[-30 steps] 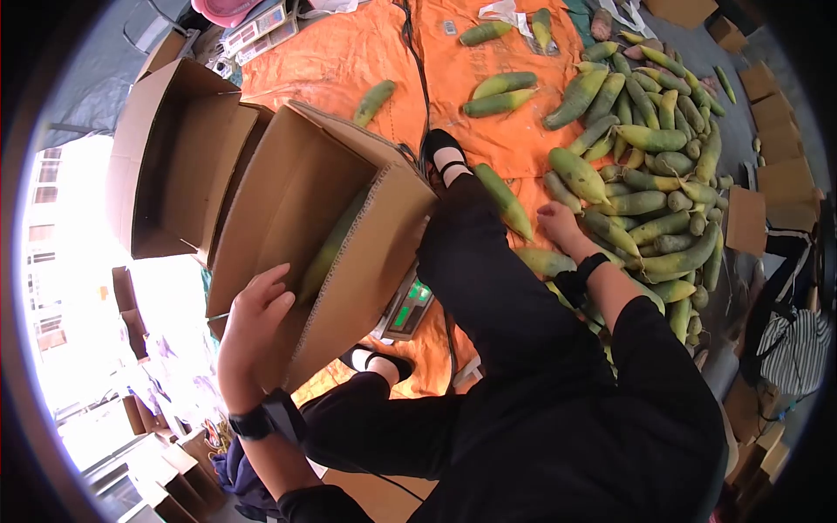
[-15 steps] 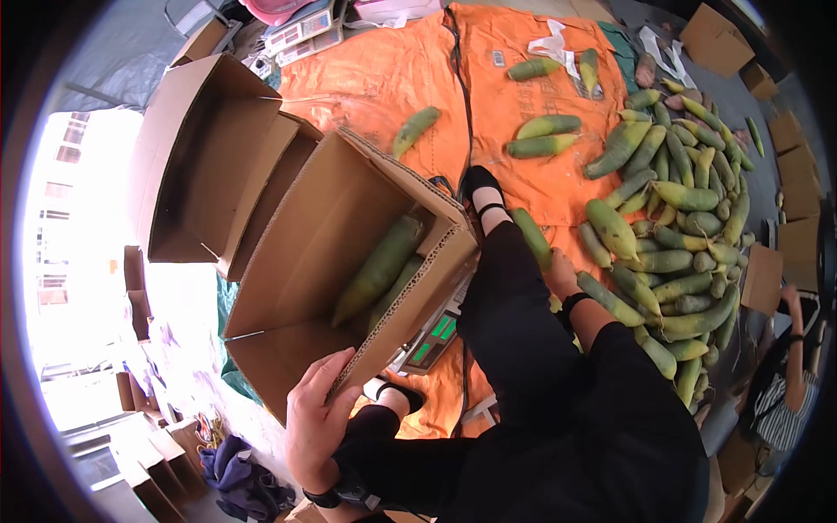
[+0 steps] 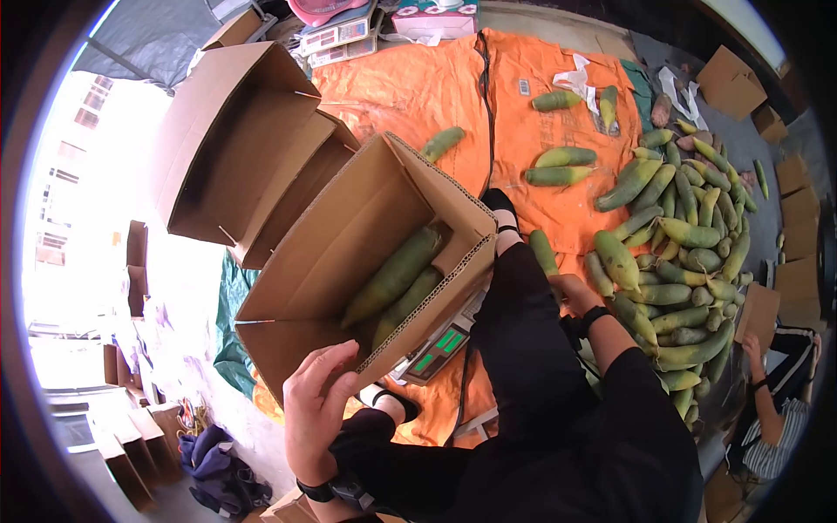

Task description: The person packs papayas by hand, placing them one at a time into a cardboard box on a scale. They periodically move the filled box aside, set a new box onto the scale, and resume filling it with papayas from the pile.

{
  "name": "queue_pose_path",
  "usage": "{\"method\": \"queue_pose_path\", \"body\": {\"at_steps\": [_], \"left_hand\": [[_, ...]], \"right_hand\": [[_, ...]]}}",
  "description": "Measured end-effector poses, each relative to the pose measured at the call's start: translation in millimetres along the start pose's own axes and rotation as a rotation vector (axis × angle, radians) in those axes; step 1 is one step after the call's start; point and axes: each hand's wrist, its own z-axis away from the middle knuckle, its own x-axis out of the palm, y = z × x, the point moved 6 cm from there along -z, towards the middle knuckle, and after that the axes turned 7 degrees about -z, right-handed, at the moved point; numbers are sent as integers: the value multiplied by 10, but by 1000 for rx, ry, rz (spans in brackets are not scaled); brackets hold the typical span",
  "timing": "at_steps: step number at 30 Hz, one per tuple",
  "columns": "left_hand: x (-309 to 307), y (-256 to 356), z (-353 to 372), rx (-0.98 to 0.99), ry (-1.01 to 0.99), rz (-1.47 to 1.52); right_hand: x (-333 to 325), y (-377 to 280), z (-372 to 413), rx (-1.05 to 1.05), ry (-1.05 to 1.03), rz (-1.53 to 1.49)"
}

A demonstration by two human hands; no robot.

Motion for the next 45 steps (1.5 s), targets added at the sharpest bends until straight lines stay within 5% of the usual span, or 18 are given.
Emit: {"method": "queue_pose_path", "body": {"at_steps": [9, 16, 22, 25, 27, 36, 38, 40, 42, 45], "left_hand": [[-38, -52, 59, 55, 140, 74], [-47, 155, 124, 280, 372, -14], [-72, 517, 318, 559, 547, -189], [-115, 546, 421, 581, 591, -207], [-150, 707, 501, 768, 634, -353], [-391, 340, 517, 484, 715, -383], [-515, 123, 440, 212, 763, -279], [-570, 17, 322, 155, 723, -277], [-496, -149, 178, 33, 597, -180], [-239, -293, -23, 195, 362, -261]], "right_hand": [[145, -1201, 1176, -389, -300, -468], [969, -2117, 2589, -656, -712, -555], [2095, -1977, 3345, -531, -1050, -482], [2617, -1762, 3559, -359, -1196, -539], [2886, -1576, 3572, -217, -1246, -551], [3346, -1188, 3538, 45, -1254, -437], [3331, -1014, 3428, 76, -1169, -200], [3263, -1020, 3509, 38, -1201, -142], [3231, -1062, 3640, -210, -1335, 128], [3086, -1102, 3595, -283, -1270, 112]]}}
